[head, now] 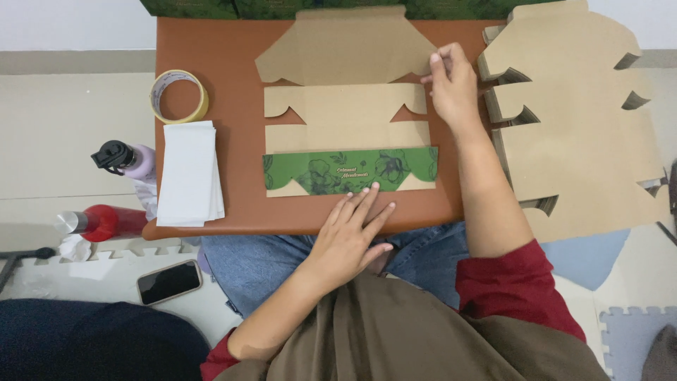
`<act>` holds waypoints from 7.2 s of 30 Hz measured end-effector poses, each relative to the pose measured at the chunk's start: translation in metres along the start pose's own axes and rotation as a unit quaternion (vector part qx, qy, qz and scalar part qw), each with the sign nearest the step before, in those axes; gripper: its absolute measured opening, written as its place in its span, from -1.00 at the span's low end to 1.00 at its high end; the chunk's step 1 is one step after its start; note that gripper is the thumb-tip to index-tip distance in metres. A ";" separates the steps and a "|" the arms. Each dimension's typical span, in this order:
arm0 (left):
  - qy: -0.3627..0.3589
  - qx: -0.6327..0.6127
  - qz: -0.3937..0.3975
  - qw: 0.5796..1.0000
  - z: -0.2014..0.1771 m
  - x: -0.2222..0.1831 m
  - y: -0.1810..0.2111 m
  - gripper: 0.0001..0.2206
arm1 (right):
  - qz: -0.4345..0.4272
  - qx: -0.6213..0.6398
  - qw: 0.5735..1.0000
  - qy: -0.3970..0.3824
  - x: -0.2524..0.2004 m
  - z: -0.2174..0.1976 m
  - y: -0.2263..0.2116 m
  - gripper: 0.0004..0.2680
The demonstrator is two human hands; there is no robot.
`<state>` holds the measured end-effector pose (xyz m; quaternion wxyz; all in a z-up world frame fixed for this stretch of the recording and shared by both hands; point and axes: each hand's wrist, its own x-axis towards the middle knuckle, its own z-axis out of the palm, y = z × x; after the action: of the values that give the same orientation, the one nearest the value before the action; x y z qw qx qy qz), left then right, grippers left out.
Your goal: Assembling cardboard gift boxes by folding templates, tucking in flaps, and adding decorative sleeves.
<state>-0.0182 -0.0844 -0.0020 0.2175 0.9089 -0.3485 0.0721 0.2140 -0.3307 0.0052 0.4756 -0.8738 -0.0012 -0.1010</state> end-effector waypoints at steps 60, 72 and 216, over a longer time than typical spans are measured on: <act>0.139 -0.047 0.018 0.989 -0.005 0.010 -0.014 -0.53 | -0.330 -0.128 0.934 -0.040 -0.249 -0.004 -0.036 -0.77; 0.165 -0.002 -0.018 0.986 0.010 0.008 -0.015 -0.76 | -0.246 -0.193 0.947 -0.080 -0.218 -0.003 -0.059 -0.79; 0.195 0.100 -0.240 0.946 0.005 0.030 -0.059 -0.54 | -0.113 -0.227 0.967 -0.004 -0.163 0.008 -0.040 -0.50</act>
<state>0.0434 -0.0651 -0.0185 0.1999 0.9509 -0.0614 0.2281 0.0517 -0.2863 0.0051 0.2507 -0.9534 -0.0788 -0.1480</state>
